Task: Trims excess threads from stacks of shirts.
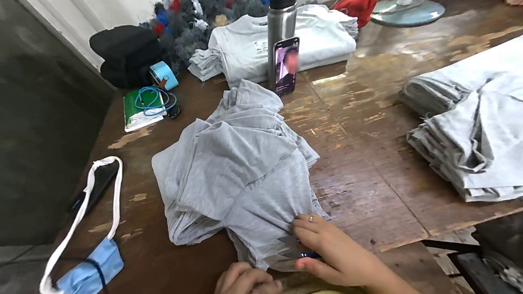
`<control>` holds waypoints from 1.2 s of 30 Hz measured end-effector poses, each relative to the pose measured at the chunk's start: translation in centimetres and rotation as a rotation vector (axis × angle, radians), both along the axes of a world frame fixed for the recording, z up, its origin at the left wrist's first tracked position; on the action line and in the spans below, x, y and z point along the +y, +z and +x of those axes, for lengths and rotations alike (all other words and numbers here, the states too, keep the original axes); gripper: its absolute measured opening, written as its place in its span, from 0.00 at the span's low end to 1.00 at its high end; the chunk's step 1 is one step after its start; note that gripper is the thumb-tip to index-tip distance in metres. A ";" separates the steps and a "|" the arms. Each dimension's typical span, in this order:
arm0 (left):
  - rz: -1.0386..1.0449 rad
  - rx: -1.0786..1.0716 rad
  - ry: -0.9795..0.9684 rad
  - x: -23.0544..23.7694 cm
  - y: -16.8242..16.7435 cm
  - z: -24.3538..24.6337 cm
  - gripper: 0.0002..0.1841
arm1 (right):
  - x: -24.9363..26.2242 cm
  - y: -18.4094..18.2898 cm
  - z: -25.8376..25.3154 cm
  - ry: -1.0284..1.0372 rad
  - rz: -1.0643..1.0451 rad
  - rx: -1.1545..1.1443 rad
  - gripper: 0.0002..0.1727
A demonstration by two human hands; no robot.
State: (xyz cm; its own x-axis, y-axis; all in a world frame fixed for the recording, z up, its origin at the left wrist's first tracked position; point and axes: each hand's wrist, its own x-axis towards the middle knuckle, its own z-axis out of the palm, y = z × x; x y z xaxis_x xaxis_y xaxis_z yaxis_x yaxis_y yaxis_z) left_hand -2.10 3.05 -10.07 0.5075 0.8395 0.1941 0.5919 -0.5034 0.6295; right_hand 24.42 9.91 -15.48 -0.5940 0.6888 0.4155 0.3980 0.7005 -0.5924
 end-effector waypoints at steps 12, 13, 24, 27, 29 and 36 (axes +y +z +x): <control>0.225 -0.016 0.334 1.7 -3.7 2.2 0.10 | 0.2 -0.1 -0.1 0.021 0.012 -0.009 0.32; 0.214 -0.022 0.361 1.7 -3.8 2.4 0.11 | 0.2 -0.1 -0.1 0.018 0.014 -0.010 0.32; 0.278 -0.025 0.328 2.0 -5.0 2.2 0.15 | 0.0 0.0 -0.3 0.008 0.039 -0.056 0.31; 0.126 -0.242 0.306 1.5 -4.9 1.9 0.17 | -0.2 -0.1 -0.4 -0.006 0.062 -0.125 0.31; 0.051 -0.343 0.290 1.5 -4.9 1.7 0.17 | -0.5 -0.1 -0.5 -0.018 0.090 -0.199 0.30; -0.020 -0.383 0.268 1.2 -4.4 1.6 0.14 | -1.4 0.0 -1.8 -0.133 0.216 -0.380 0.26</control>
